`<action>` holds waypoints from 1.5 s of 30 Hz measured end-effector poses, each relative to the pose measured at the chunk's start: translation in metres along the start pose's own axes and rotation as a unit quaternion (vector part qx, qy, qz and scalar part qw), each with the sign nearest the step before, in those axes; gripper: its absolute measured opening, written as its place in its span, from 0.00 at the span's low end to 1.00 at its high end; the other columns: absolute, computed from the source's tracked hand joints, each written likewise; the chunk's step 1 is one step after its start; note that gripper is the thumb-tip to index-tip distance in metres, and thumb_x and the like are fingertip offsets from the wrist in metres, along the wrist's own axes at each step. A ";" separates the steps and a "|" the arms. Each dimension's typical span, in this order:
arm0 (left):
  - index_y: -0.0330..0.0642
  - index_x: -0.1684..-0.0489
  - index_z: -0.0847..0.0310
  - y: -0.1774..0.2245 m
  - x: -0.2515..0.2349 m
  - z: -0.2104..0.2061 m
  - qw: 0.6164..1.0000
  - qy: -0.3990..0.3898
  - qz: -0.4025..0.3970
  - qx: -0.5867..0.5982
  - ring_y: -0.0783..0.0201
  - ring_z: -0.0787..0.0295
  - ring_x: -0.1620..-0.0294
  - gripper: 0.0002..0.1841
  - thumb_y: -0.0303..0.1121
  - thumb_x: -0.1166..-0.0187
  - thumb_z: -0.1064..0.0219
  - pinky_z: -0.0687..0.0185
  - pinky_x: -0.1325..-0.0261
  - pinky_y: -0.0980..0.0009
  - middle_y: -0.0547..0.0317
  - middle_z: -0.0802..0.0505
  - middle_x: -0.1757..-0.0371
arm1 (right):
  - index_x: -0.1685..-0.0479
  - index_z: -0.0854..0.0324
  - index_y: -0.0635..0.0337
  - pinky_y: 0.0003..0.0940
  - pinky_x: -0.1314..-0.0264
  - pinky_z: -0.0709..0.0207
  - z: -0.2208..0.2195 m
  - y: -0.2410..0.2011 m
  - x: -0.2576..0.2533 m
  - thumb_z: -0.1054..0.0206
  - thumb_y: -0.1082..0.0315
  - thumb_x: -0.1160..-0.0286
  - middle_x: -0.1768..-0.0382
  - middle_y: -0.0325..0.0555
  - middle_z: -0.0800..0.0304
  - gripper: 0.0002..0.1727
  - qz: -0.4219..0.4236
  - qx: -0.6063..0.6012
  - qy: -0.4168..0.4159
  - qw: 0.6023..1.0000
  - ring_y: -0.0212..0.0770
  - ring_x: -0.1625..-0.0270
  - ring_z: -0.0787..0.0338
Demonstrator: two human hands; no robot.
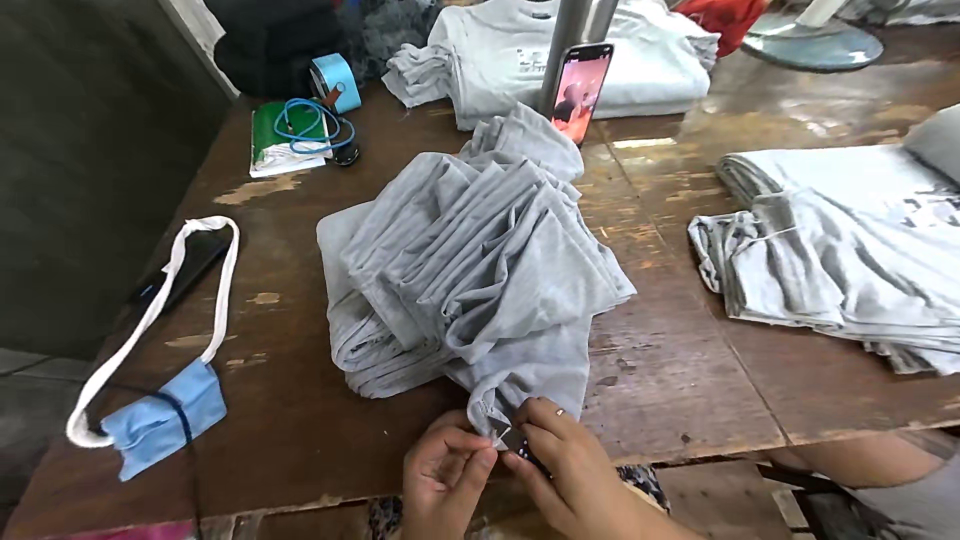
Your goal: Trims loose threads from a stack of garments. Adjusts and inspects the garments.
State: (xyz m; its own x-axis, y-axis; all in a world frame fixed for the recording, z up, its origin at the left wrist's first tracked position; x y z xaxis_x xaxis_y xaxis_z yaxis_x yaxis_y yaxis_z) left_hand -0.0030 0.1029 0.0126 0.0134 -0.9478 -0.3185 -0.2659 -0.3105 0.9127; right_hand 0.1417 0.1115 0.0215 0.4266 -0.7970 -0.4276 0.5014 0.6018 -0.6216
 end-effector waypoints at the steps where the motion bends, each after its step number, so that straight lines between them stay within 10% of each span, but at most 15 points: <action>1: 0.54 0.53 0.08 0.000 0.000 0.000 1.000 0.001 0.000 -0.005 0.79 0.11 0.47 0.05 0.36 0.20 0.29 0.14 0.45 0.82 0.72 0.07 0.47 | 0.73 0.20 0.56 0.32 0.58 0.22 0.001 0.000 0.000 0.48 0.48 0.11 0.64 0.46 0.17 0.26 0.003 -0.009 -0.005 1.000 0.41 0.56 0.16; 17: 0.59 0.47 0.07 -0.003 -0.005 -0.002 0.987 -0.086 0.028 0.131 0.63 0.15 0.28 0.10 0.44 0.19 0.30 0.17 0.27 0.64 0.64 0.14 0.24 | 0.73 0.17 0.62 0.38 0.36 0.20 0.024 0.007 0.005 0.30 0.53 0.22 0.46 0.54 0.13 0.20 0.058 -0.118 -0.106 0.986 0.47 0.39 0.16; 40: 0.65 0.48 0.06 -0.005 -0.006 -0.008 0.962 -0.205 0.043 0.173 0.64 0.19 0.23 0.09 0.44 0.23 0.26 0.16 0.29 0.64 0.68 0.29 0.11 | 0.69 0.20 0.54 0.44 0.58 0.19 0.016 0.009 0.010 0.49 0.44 0.11 0.58 0.48 0.15 0.26 0.056 0.061 -0.024 0.996 0.50 0.52 0.14; 45: 0.65 0.50 0.04 -0.005 -0.006 -0.007 0.963 -0.186 0.048 0.189 0.64 0.17 0.25 0.09 0.45 0.24 0.25 0.15 0.29 0.63 0.67 0.24 0.14 | 0.68 0.19 0.62 0.38 0.53 0.19 0.037 0.017 0.009 0.49 0.44 0.09 0.59 0.52 0.16 0.30 0.036 -0.086 0.029 0.995 0.45 0.54 0.14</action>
State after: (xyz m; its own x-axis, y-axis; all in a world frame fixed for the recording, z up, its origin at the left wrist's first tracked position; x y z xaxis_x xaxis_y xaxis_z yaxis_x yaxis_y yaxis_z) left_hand 0.0048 0.1094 0.0121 -0.3556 -0.8580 -0.3705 -0.5809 -0.1076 0.8068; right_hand 0.1817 0.1163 0.0317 0.4103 -0.7569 -0.5087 0.3329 0.6437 -0.6891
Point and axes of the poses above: each hand's wrist, its own x-axis away from the middle knuckle, its own z-axis out of the back of the hand, y = z × x, the point moved 9 cm from there along -x, towards the middle knuckle
